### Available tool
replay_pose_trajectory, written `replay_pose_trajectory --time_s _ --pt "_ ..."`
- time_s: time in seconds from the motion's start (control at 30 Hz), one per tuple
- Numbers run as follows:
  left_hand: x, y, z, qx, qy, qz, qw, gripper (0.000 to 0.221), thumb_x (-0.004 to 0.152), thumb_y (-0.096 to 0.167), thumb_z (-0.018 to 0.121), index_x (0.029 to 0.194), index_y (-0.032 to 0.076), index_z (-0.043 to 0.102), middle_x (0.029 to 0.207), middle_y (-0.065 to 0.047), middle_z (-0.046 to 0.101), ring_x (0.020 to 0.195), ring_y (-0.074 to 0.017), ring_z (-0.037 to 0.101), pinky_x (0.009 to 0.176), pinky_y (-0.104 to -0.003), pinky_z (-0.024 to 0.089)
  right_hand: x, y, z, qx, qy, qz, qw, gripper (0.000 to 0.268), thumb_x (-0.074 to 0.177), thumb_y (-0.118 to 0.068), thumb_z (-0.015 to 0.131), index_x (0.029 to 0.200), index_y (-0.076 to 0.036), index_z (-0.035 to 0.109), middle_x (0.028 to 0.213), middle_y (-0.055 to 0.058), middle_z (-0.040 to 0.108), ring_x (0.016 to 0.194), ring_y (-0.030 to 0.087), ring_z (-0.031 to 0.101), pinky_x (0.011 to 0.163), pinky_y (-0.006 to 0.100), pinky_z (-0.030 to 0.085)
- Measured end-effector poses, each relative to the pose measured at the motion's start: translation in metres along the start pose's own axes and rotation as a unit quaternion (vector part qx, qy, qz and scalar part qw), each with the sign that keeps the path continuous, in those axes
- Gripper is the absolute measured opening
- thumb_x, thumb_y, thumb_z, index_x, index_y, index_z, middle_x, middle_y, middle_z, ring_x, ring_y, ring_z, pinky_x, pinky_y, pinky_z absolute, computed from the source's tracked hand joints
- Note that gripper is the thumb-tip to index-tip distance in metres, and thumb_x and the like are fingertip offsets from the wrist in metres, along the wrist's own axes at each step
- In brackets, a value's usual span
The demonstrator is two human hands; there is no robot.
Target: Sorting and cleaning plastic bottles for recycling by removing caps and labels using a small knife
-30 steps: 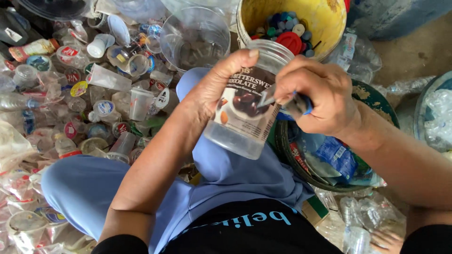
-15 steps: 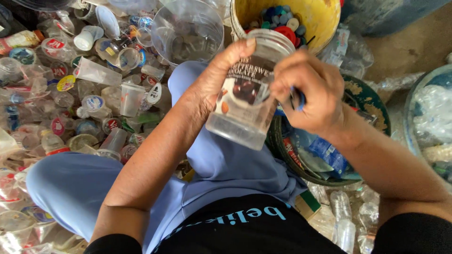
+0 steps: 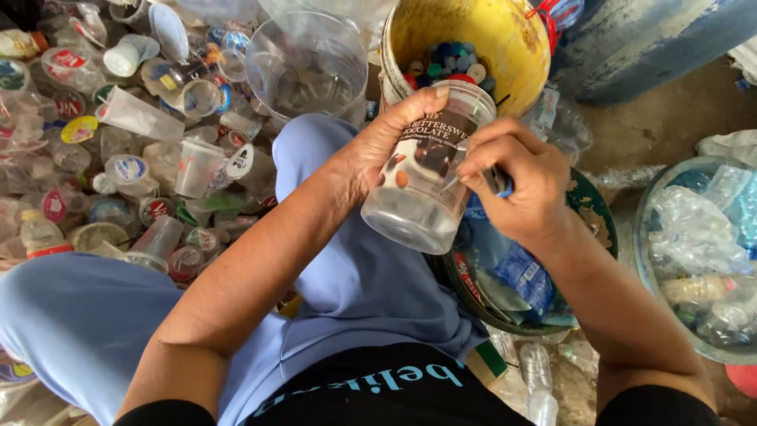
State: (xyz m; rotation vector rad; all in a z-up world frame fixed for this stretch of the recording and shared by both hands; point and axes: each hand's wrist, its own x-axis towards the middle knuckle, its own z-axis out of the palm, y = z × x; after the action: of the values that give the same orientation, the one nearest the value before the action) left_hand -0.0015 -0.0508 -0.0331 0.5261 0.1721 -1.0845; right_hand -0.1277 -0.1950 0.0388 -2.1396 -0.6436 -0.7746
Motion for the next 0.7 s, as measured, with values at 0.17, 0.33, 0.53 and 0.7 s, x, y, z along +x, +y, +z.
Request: replay_pose_trajectory --time_s 0.17,0.33,0.53,0.7 --pt "0.016 -0.015 -0.031 -0.007 -0.004 0.017 1.000 0.054 0.078 0.025 0.088 0.116 -0.007 0.066 0.103 -0.024 0.074 0.092 -0.0393 0.076 0.084 -0.058 0.064 0.001 -0.015 0.013 -0.052 0.073 -0.043 0.995 0.023 0.102 -0.014 0.070 0.081 -0.004 0.067 0.082 0.015 0.067 0.059 0.030 0.061 0.058 0.040 0.051" --pt "-0.015 -0.025 -0.010 0.012 -0.258 0.024 0.966 0.057 0.094 0.051 0.062 0.120 0.001 0.065 0.110 -0.015 0.073 0.093 -0.0221 0.067 0.085 -0.039 0.054 -0.005 -0.003 0.010 0.020 0.113 -0.059 0.992 0.022 0.098 -0.012 0.071 0.080 0.001 0.068 0.078 0.018 0.065 0.058 0.026 0.057 0.058 0.037 0.050" --pt "0.004 -0.004 -0.031 -0.005 0.019 0.200 0.980 0.058 0.074 0.047 0.086 0.108 0.004 0.067 0.094 -0.014 0.074 0.075 -0.0230 0.068 0.073 -0.039 0.065 -0.017 0.016 0.007 0.079 0.107 0.120 0.984 0.030 0.105 -0.001 0.060 0.135 0.002 0.057 0.138 0.015 0.052 0.070 0.009 0.048 0.059 0.024 0.044" --pt "-0.018 0.004 -0.016 0.227 0.021 0.511 0.829 0.058 0.075 0.027 0.084 0.126 0.011 0.062 0.109 -0.004 0.068 0.100 -0.0137 0.064 0.087 -0.030 0.055 -0.017 0.016 0.032 0.057 0.102 0.255 0.960 0.070 0.076 -0.031 0.086 0.129 0.007 0.058 0.128 0.013 0.060 0.099 0.021 0.058 0.090 0.034 0.047"
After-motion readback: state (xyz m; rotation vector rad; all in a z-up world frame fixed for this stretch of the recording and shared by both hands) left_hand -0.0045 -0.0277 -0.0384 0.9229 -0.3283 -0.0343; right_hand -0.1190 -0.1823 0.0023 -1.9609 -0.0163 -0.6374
